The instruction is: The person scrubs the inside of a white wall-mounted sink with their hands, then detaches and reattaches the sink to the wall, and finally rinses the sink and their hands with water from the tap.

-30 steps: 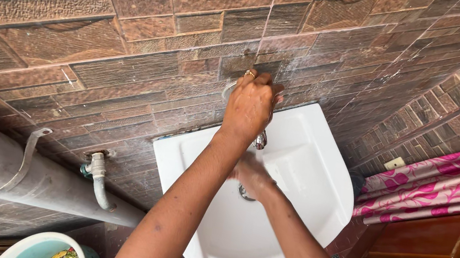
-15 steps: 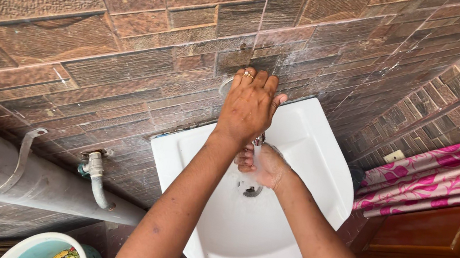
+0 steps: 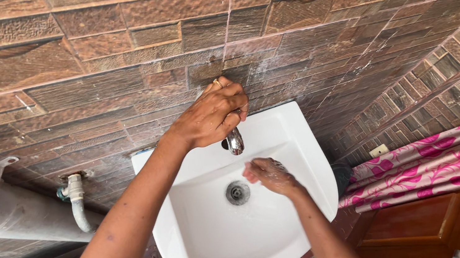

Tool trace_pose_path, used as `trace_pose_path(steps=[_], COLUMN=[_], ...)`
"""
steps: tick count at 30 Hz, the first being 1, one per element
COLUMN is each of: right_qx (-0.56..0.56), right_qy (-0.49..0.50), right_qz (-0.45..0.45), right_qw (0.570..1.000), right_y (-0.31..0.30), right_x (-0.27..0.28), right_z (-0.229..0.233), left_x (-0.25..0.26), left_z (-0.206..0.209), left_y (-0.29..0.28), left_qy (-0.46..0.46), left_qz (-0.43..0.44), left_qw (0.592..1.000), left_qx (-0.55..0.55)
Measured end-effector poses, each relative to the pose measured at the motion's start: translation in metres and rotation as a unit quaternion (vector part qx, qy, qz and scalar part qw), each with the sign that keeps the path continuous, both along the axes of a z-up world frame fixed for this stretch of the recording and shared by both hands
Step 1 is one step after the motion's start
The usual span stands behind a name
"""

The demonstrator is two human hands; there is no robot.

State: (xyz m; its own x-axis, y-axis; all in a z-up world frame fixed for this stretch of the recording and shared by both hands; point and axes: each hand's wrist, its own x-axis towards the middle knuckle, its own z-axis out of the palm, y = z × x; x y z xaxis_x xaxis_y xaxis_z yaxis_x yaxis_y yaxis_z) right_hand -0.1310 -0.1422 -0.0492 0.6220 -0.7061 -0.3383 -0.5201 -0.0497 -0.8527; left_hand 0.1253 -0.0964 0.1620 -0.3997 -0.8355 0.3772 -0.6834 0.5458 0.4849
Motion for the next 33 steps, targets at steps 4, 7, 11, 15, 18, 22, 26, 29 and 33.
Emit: trace_pose_path(steps=[4,7,11,15,18,22,26,29,33], right_qx=[0.187,0.352,0.422,0.437,0.412,0.406,0.464,0.446,0.421], right_qy=[-0.206,-0.405,-0.525,-0.599,-0.536,-0.438,-0.337,-0.399,-0.451], right_qz=[-0.184,-0.242,-0.338,-0.37,-0.511,-0.407,-0.239,-0.31,-0.422], right_qw=[0.943,0.808,0.657,0.56,0.53,0.691,0.784,0.739,0.664], right_y=[0.023,0.022,0.012,0.012,0.011,0.028,0.044,0.044,0.03], right_x=[0.057,0.098,0.125,0.111,0.106,0.104,0.104,0.098,0.103], right_z=[0.011,0.006,-0.016,-0.047,-0.038,0.028,0.059,0.041,0.008], left_x=[0.005,-0.006,-0.04,-0.054,-0.053,-0.035,-0.014,-0.008,-0.012], left_z=[0.005,0.005,-0.008,-0.015,-0.014,-0.011,-0.009,-0.004,-0.006], left_y=[-0.004,-0.004,-0.007,-0.011,-0.008,-0.008,-0.009,-0.011,-0.012], left_qy=[0.039,0.007,-0.012,-0.037,-0.038,0.005,0.023,-0.021,-0.032], left_qz=[-0.039,0.067,0.227,0.279,0.265,0.179,0.073,0.057,0.109], left_qw=[0.998,0.998,0.971,0.952,0.959,0.98,0.995,0.998,0.993], left_qx=[-0.001,0.003,-0.073,-0.118,-0.096,-0.086,-0.058,0.004,-0.024])
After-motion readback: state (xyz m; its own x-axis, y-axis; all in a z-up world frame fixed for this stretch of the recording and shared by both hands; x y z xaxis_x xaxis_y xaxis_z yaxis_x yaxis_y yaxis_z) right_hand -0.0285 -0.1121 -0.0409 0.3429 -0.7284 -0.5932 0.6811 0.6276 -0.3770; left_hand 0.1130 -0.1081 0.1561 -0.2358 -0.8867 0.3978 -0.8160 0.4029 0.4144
